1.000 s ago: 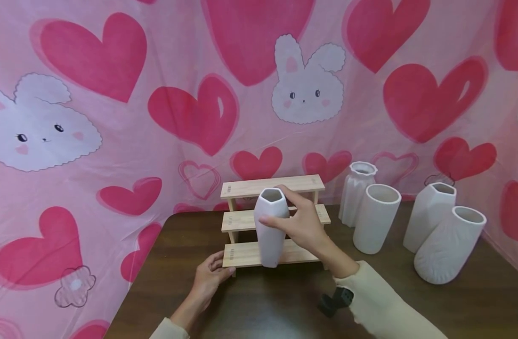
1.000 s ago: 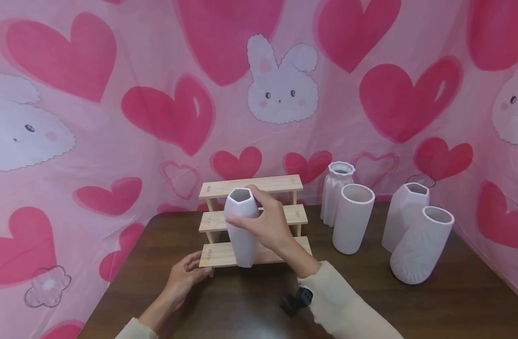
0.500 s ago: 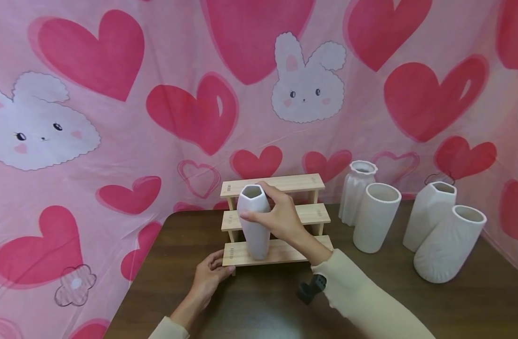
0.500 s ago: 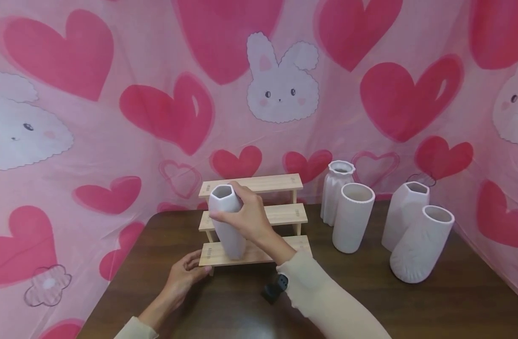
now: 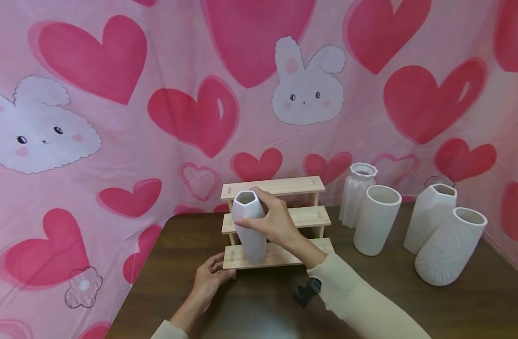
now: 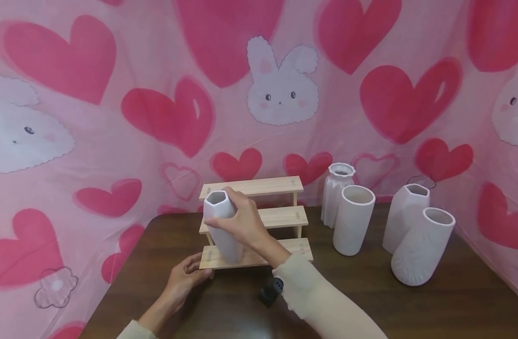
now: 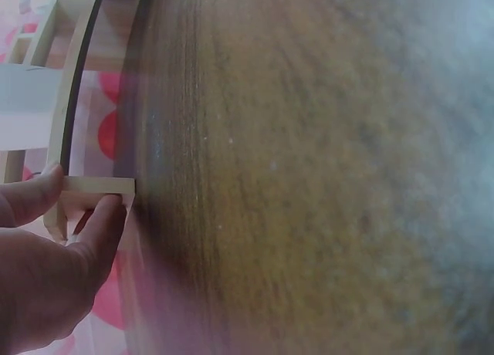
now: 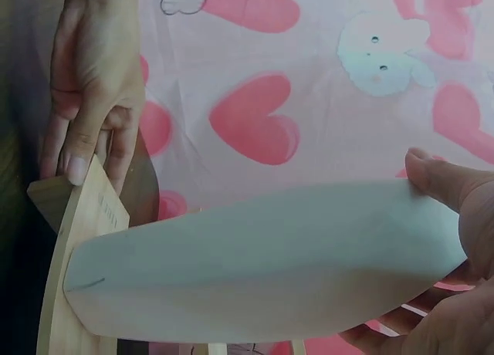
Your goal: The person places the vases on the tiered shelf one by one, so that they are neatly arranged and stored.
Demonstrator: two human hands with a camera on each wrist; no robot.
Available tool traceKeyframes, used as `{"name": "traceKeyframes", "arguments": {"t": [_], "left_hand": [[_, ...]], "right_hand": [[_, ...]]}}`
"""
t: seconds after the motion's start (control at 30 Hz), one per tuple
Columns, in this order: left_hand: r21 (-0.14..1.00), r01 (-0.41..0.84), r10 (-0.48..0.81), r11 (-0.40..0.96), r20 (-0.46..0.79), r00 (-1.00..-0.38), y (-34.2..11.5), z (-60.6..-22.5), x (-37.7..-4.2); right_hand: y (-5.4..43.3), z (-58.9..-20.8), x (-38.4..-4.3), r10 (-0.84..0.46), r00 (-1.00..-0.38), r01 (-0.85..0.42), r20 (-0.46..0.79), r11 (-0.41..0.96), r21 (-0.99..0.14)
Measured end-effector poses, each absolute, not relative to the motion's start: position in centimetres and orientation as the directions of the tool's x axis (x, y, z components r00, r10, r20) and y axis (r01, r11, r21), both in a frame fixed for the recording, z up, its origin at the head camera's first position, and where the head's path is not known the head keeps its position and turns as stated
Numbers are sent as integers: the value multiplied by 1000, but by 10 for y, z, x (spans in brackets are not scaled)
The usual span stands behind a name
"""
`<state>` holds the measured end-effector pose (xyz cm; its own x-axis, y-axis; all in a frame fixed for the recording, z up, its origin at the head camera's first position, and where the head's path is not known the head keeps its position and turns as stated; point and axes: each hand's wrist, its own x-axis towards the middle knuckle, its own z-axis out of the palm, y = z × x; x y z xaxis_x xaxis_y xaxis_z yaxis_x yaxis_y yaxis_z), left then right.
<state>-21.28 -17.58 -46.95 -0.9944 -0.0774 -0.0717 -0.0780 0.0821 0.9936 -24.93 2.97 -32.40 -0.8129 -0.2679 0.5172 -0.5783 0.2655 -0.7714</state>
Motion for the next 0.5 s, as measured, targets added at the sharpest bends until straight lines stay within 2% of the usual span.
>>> {"name": "traceKeyframes", "arguments": {"t": [0.5], "left_hand": [[995, -73, -69, 69, -68, -995, -175, -471, -212]], "right_hand": [[32, -326, -248, -326, -815, -575, 479, 356, -737]]}}
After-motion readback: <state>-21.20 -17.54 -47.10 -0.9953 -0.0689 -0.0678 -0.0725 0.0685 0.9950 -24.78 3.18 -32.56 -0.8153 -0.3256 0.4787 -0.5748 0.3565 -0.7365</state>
